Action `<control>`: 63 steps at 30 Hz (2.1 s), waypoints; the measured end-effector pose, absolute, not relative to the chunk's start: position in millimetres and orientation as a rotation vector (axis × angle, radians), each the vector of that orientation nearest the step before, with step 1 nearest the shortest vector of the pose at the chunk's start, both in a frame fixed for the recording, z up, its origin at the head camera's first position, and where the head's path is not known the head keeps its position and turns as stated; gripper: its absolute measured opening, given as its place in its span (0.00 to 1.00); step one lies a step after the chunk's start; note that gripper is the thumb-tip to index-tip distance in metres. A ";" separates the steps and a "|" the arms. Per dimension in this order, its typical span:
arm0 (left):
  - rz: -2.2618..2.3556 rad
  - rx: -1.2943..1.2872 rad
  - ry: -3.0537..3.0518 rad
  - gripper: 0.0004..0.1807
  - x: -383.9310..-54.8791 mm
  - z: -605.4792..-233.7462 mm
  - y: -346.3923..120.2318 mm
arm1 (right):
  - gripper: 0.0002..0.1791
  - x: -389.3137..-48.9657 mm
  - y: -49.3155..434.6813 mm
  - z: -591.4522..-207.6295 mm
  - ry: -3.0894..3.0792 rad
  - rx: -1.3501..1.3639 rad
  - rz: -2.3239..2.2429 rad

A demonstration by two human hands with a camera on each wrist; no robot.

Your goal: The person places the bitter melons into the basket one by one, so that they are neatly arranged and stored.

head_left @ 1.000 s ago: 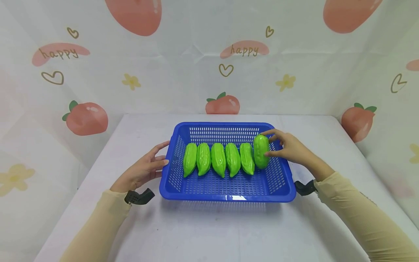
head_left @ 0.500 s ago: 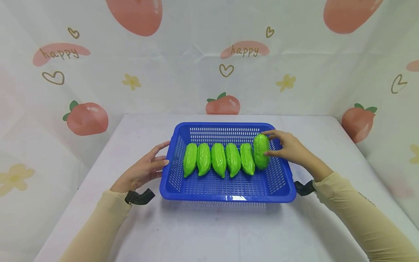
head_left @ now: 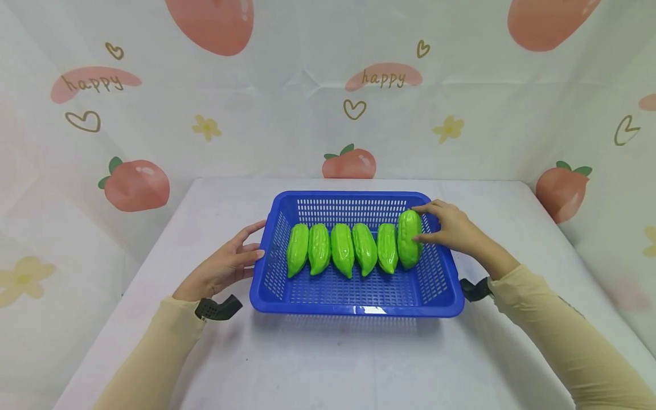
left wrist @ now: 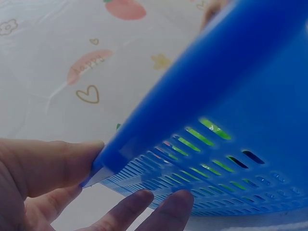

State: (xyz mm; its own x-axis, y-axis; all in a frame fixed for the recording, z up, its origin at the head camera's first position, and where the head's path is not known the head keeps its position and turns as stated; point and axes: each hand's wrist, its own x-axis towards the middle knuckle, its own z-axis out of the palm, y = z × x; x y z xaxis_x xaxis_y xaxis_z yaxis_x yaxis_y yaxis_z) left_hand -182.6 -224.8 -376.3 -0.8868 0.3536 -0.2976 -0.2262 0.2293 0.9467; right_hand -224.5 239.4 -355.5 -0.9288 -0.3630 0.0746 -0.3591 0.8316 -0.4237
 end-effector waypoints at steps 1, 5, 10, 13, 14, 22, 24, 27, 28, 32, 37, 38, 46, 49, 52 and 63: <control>1.703 0.115 2.051 0.43 -182.7 -376.4 -224.7 | 0.37 -224.7 239.1 -354.7 3.000 -0.592 -0.674; 1.721 0.113 2.030 0.43 -183.1 -376.8 -224.7 | 0.36 -226.3 237.9 -352.3 3.000 -0.588 -0.614; 1.721 0.119 2.029 0.43 -183.0 -377.1 -224.9 | 0.37 -228.7 237.2 -351.7 2.991 -0.600 -0.596; 1.724 0.115 2.024 0.43 -183.1 -377.3 -224.7 | 0.35 -230.1 237.4 -352.4 2.986 -0.612 -0.621; 1.726 0.114 2.021 0.43 -183.1 -377.2 -224.8 | 0.35 -230.4 237.6 -352.6 2.985 -0.611 -0.627; 1.742 0.114 2.007 0.44 -183.5 -377.0 -224.4 | 0.34 -230.8 236.2 -353.1 3.002 -0.592 -0.580; 1.743 0.115 2.007 0.44 -183.5 -377.2 -224.4 | 0.34 -230.7 235.6 -353.0 3.003 -0.588 -0.570; 1.744 0.118 2.006 0.44 -183.6 -377.5 -224.5 | 0.34 -230.8 235.3 -353.0 3.001 -0.578 -0.565; 1.743 0.119 2.006 0.43 -183.6 -377.5 -224.5 | 0.33 -230.9 235.2 -353.1 3.001 -0.578 -0.565; 1.741 0.115 2.009 0.43 -183.6 -377.5 -224.7 | 0.32 -231.2 234.5 -353.5 3.005 -0.567 -0.562; 1.731 0.110 2.019 0.43 -183.7 -376.9 -224.8 | 0.30 -231.3 233.7 -354.2 3.018 -0.549 -0.552; 1.729 0.111 2.021 0.43 -183.7 -376.8 -224.8 | 0.30 -231.3 233.5 -354.2 3.022 -0.548 -0.549; 1.734 0.112 2.018 0.44 -183.9 -376.1 -224.3 | 0.29 -231.9 232.3 -354.0 3.029 -0.545 -0.535; 1.727 0.112 2.025 0.44 -183.7 -376.3 -224.6 | 0.29 -231.9 232.1 -353.5 3.028 -0.546 -0.539; 1.715 0.116 2.037 0.43 -183.3 -376.6 -225.4 | 0.28 -232.0 232.4 -353.6 3.029 -0.552 -0.544; 1.722 0.101 2.025 0.43 -182.8 -376.4 -225.2 | 0.28 -231.9 232.0 -354.2 3.026 -0.550 -0.566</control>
State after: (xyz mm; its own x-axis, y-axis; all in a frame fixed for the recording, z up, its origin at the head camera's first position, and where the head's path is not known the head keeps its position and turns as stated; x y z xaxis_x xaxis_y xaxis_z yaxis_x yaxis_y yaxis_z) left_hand -182.8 -225.2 -376.4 -0.8834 0.3547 -0.3062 -0.2452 0.2070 0.9471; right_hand -231.9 232.0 -354.2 -0.9379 -0.3432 0.0496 -0.3380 0.8725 -0.3529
